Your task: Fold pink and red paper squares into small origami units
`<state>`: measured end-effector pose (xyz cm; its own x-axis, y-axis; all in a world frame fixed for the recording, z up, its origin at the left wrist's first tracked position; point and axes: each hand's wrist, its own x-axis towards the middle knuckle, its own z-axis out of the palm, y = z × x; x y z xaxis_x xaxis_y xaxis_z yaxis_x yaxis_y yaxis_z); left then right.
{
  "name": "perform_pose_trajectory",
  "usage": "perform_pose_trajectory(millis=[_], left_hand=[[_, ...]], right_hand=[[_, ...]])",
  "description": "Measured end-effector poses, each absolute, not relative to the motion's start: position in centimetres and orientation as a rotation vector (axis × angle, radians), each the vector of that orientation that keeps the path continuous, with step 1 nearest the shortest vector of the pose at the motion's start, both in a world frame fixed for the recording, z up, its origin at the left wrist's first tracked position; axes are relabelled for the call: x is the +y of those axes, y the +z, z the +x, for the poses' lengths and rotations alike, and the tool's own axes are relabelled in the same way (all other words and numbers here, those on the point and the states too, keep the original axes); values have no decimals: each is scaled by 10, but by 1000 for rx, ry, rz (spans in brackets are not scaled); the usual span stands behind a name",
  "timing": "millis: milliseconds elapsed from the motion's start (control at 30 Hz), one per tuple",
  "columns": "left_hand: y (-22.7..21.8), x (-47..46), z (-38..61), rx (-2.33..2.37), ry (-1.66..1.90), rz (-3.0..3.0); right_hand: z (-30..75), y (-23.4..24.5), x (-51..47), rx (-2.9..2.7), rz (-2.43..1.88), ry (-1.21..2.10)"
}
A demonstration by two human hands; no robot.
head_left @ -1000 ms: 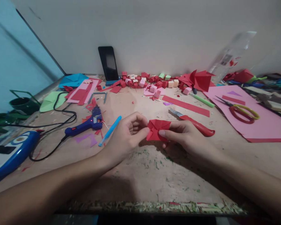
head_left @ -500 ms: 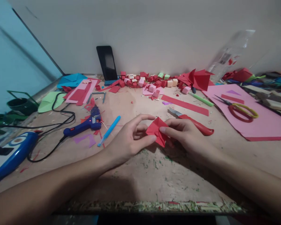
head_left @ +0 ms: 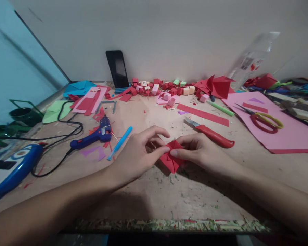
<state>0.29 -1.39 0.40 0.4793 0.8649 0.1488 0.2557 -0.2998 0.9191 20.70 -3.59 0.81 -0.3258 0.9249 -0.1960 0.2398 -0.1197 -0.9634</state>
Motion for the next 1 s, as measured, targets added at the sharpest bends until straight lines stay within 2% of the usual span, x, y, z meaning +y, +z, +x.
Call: perform_pose_trajectory(millis=[200,367,1000], left_hand=[[7,-16,-1,822,1024,2274],[5,-14,-5,705,972,2622],[4,-9,-6,799,992,2828]], right_hand=[[206,9,-36,-1340,-1347,1574],[206,4,-36,-1113,-1216,1631],[217,0,-27,-1097,-1166,1768]])
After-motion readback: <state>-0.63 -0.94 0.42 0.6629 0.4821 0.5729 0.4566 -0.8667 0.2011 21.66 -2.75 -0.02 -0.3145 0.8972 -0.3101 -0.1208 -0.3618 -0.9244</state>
